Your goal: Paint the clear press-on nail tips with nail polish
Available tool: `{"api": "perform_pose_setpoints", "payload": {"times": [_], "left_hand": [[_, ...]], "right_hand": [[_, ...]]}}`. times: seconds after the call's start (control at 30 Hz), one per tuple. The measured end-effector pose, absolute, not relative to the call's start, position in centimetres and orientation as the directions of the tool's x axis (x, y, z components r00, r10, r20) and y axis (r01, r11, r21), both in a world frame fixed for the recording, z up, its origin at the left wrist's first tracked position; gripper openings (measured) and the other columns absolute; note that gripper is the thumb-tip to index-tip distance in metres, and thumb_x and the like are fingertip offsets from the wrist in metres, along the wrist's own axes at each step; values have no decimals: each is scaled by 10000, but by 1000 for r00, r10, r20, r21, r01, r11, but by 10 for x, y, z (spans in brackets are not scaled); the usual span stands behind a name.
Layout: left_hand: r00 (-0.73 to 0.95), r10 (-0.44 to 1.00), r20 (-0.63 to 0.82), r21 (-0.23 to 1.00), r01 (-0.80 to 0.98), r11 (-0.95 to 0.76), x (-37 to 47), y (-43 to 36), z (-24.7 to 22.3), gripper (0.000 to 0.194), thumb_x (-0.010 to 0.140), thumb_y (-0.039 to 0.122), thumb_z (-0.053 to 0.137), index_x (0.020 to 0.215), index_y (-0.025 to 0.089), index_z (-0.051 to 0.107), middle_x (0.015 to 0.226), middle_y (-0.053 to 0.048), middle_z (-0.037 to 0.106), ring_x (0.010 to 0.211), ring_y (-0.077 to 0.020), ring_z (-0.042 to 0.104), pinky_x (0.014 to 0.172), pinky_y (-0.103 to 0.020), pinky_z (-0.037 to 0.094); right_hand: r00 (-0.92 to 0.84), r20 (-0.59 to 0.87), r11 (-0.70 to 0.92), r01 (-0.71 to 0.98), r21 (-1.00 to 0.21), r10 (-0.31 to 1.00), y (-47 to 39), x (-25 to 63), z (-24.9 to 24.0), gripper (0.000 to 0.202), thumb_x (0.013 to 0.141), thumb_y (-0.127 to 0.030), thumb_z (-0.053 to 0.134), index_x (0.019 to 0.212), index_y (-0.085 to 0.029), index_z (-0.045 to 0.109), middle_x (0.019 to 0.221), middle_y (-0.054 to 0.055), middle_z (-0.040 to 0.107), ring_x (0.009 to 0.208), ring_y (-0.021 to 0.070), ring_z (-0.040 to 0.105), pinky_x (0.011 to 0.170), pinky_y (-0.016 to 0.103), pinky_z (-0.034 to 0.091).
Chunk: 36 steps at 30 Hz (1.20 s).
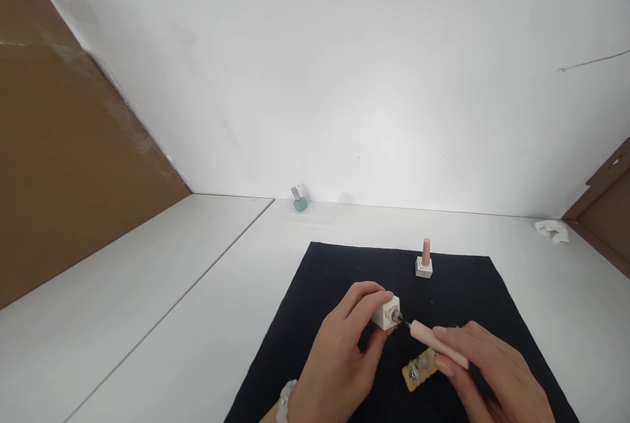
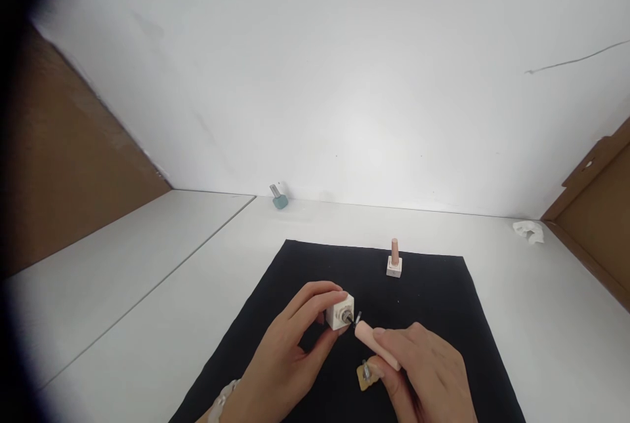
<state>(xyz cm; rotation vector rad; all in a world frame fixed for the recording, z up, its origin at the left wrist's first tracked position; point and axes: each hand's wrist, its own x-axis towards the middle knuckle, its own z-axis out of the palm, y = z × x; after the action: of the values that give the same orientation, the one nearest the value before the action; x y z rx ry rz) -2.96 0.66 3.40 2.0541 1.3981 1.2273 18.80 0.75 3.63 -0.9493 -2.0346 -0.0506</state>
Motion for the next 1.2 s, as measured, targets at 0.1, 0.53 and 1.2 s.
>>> {"api": "perform_pose_setpoints", "payload": {"times": [0.1,0.53,1.2], "left_hand": [[124,878,462,693,568,-445,-29,7,35,354,955,60,516,1220,279,602,1173,-58,670,943,-188,711,770,-272,597],[139,864,485,670,575,-469,-30,7,34,360,954,47,502,1215,271,605,1156,-68,673,939,-193,728,764,-275,605],[77,901,427,824,377,-422,-27,1,40,337,830,48,743,1077,270,685,1025,-6,723,891,-181,703,797,-275,584]], "right_hand": [[-378,709,721,641,-263,595,9,189,38,166,1105,-312,461,1178,-285,607,952,14,859,800,197,829,813,298,652],[-390,746,757,613,-227,540,16,189,41,171,1098,-277,463,1130,-252,628,881,20,848,743,177,825,787,251,652],[-270,557,606,518,-604,786,21,189,43,251,1071,-458,523,1048,-281,699,845,-25,805,684,135,790,565,141,603]]}}
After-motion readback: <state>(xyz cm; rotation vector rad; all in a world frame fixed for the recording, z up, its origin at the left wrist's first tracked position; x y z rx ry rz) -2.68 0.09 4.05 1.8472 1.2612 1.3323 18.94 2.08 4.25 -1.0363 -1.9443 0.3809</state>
